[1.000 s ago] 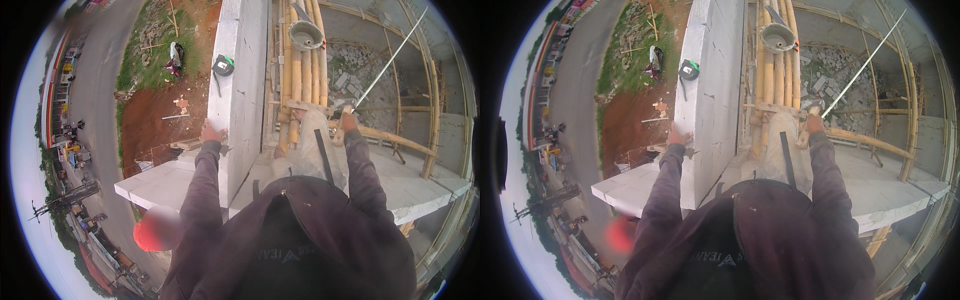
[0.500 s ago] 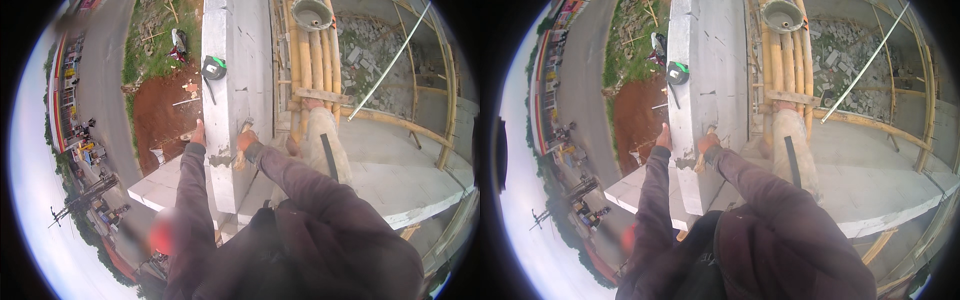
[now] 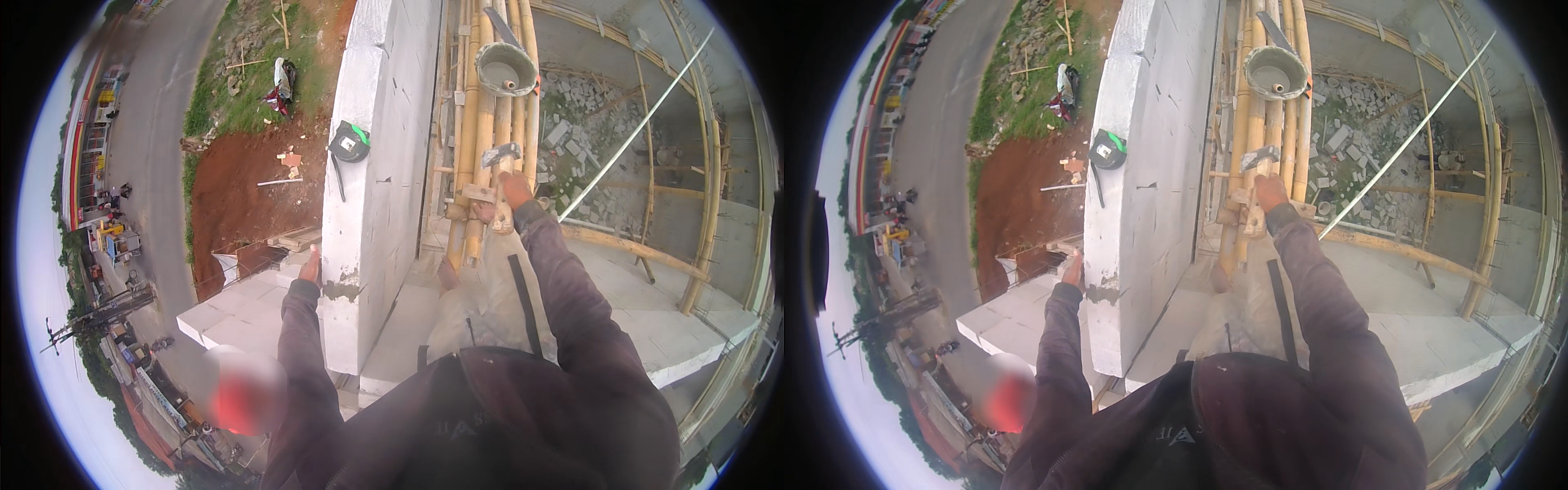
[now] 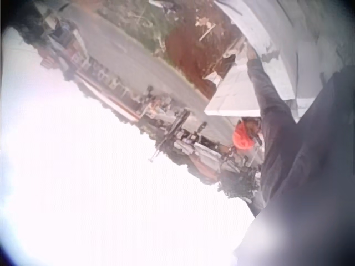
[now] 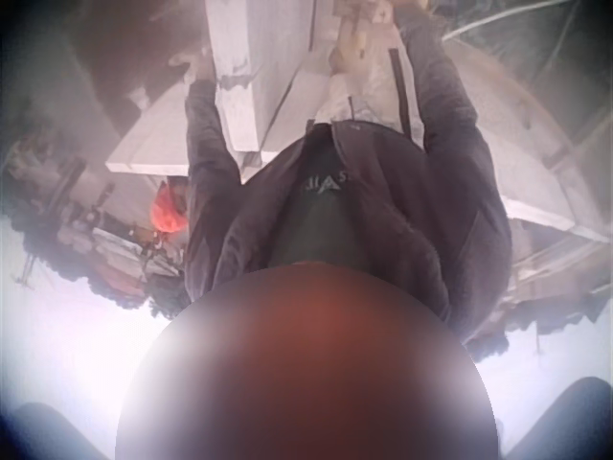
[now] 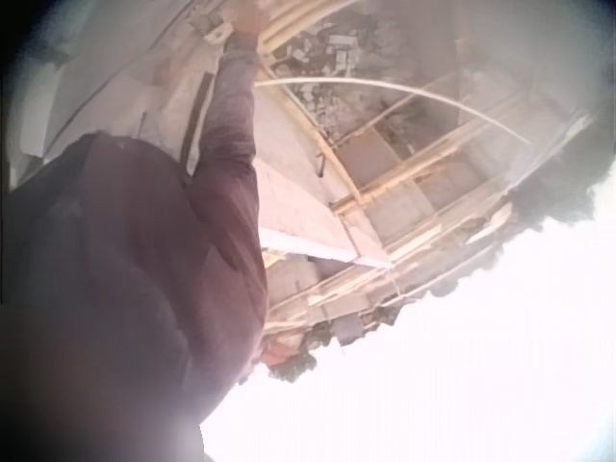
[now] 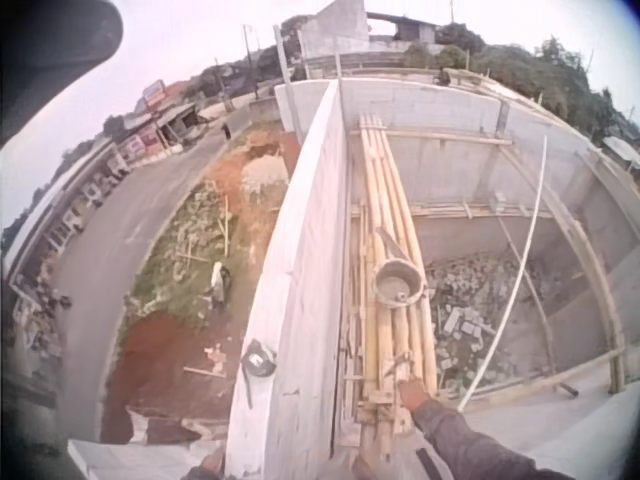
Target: The person places white concrete blocks onto a bamboo scaffold, applies mortar with a trowel, and uses a hammer to adjust alignment. They measure the structure with a tape measure and coordinate with a coworker to position the blocks.
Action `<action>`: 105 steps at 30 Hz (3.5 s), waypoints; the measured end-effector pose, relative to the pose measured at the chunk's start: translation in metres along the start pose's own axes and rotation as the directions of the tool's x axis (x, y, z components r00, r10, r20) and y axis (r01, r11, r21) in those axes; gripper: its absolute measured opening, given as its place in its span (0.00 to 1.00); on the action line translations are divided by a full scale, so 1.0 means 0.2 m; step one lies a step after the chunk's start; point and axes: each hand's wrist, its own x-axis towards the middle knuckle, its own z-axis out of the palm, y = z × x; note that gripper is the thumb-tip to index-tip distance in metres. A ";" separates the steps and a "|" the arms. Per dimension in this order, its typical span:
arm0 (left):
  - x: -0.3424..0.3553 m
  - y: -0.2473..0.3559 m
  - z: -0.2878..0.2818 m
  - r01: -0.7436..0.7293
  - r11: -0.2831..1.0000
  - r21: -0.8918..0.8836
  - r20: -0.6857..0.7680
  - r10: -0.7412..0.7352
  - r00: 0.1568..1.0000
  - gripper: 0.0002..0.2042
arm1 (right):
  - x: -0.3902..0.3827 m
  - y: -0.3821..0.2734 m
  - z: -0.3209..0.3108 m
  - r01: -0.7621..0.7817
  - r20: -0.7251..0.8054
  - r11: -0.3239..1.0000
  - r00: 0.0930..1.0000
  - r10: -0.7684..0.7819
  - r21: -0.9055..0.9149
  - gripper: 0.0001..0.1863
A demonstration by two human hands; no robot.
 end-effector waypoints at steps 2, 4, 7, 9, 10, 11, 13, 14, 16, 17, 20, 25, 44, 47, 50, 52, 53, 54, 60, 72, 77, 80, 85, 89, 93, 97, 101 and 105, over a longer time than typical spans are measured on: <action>-0.05 -0.11 -0.10 0.122 0.983 0.138 -0.110 -0.107 0.988 0.40 | -0.08 0.33 -0.23 0.089 -0.047 0.841 0.990 -0.135 -0.534 0.12; -0.09 -0.23 -0.18 0.252 0.955 0.159 -0.240 -0.210 0.948 0.38 | -0.29 0.65 -0.47 -0.432 -0.214 0.895 0.869 0.446 0.111 0.13; -0.24 -0.38 -0.17 0.128 0.872 0.472 -0.452 0.115 0.885 0.35 | -0.68 0.97 -0.79 -0.141 0.152 0.651 0.915 0.373 -0.746 0.12; -0.37 -0.41 -0.02 0.031 0.757 0.652 -0.559 0.452 0.695 0.32 | -0.92 1.03 -0.91 -0.291 0.026 0.817 0.936 0.350 -0.497 0.11; -0.42 -0.40 0.13 0.012 0.730 0.683 -0.620 0.571 0.539 0.31 | -0.87 1.01 -0.93 -0.403 -0.050 0.816 0.905 0.421 -0.414 0.11; -0.46 -0.36 0.27 -0.048 0.692 0.720 -0.567 0.628 0.533 0.31 | -0.84 0.95 -0.94 -0.344 -0.082 0.875 0.938 0.337 -0.341 0.11; -0.47 -0.21 0.54 -0.147 0.604 0.783 -0.461 0.723 0.514 0.32 | -0.64 0.73 -0.93 -0.319 -0.139 0.893 0.947 0.289 -0.318 0.12; -0.44 -0.12 0.64 -0.180 0.517 0.837 -0.392 0.796 0.462 0.33 | -0.54 0.59 -0.88 -0.304 -0.162 0.903 0.950 0.266 -0.305 0.13; -0.35 0.08 0.80 -0.261 0.542 0.799 -0.402 0.804 0.438 0.35 | -0.33 0.25 -0.72 -0.136 -0.100 0.924 0.989 0.107 -0.357 0.16; -0.30 0.16 0.86 -0.200 0.587 0.785 -0.446 0.758 0.475 0.37 | -0.15 0.04 -0.62 0.097 0.039 0.903 0.995 -0.089 -0.418 0.19; -0.17 0.33 0.93 -0.078 0.687 0.722 -0.567 0.653 0.502 0.43 | 0.31 -0.58 -0.23 0.300 0.112 0.822 0.953 -0.282 -0.483 0.17; -0.12 0.37 0.92 -0.051 0.752 0.657 -0.623 0.580 0.525 0.49 | 0.78 -1.34 0.33 0.512 0.291 0.555 0.849 -0.440 -0.656 0.18; -0.10 0.34 0.90 -0.123 0.779 0.615 -0.595 0.561 0.575 0.54 | 1.56 -1.59 0.23 0.612 0.614 0.085 0.789 -0.015 -0.786 0.21; -0.11 0.35 0.89 -0.138 0.783 0.606 -0.592 0.560 0.579 0.54 | 1.55 -1.59 0.25 0.752 0.752 -0.068 0.644 -0.137 -0.656 0.18; -0.12 0.34 0.89 -0.138 0.777 0.614 -0.588 0.567 0.577 0.54 | 1.55 -1.61 0.27 0.712 0.709 0.044 0.702 -0.072 -0.700 0.17; -0.12 0.34 0.89 -0.130 0.768 0.627 -0.582 0.572 0.578 0.53 | 1.56 -1.64 0.26 0.589 0.593 0.083 0.804 0.034 -0.804 0.20; -0.12 0.33 0.89 -0.130 0.763 0.634 -0.587 0.583 0.561 0.53 | 1.58 -1.65 0.26 0.521 0.531 0.120 0.844 0.073 -0.845 0.22; -0.11 0.33 0.89 -0.128 0.760 0.637 -0.585 0.585 0.561 0.53 | 1.59 -1.65 0.25 0.444 0.469 0.207 0.879 0.087 -0.872 0.22; -0.10 0.32 0.89 -0.149 0.755 0.638 -0.589 0.604 0.538 0.51 | 1.72 -1.58 0.19 0.738 0.734 0.002 0.671 -0.109 -0.675 0.20; -0.10 0.30 0.90 -0.180 0.754 0.632 -0.595 0.620 0.511 0.51 | 1.58 -1.70 0.29 0.643 0.659 -0.294 0.750 0.054 -0.707 0.21; -0.11 0.30 0.89 -0.162 0.736 0.658 -0.583 0.633 0.510 0.51 | 1.59 -1.73 0.33 0.619 0.620 -0.262 0.780 0.087 -0.741 0.20; -0.12 0.30 0.88 -0.166 0.742 0.649 -0.582 0.625 0.520 0.51 | 1.60 -1.73 0.33 0.534 0.533 0.013 0.844 0.063 -0.846 0.19; -0.12 0.31 0.89 -0.118 0.730 0.673 -0.595 0.629 0.501 0.52 | 1.64 -1.70 0.31 0.683 0.731 -0.410 0.680 0.056 -0.604 0.17; -0.12 0.30 0.91 -0.093 0.731 0.676 -0.619 0.632 0.467 0.53 | 1.71 -1.66 0.33 0.680 0.710 -0.350 0.702 0.057 -0.644 0.17; -0.13 0.30 0.91 -0.068 0.731 0.679 -0.618 0.619 0.485 0.53 | 1.70 -1.58 0.39 0.665 0.699 -0.277 0.715 -0.032 -0.693 0.16; -0.18 0.32 0.89 -0.167 0.750 0.640 -0.616 0.631 0.471 0.51 | 1.33 -1.39 0.45 0.547 0.460 0.268 0.826 -0.325 -0.793 0.12; -0.33 0.21 0.74 -0.229 0.740 0.632 -0.616 0.659 0.431 0.45 | 0.56 -1.15 0.38 0.275 0.241 0.960 0.936 -0.255 -0.053 0.13; -0.56 -0.18 0.32 -0.149 0.765 0.627 -0.618 0.604 0.503 0.44 | -0.06 -0.94 0.30 0.221 0.393 0.943 0.913 -0.110 -0.249 0.11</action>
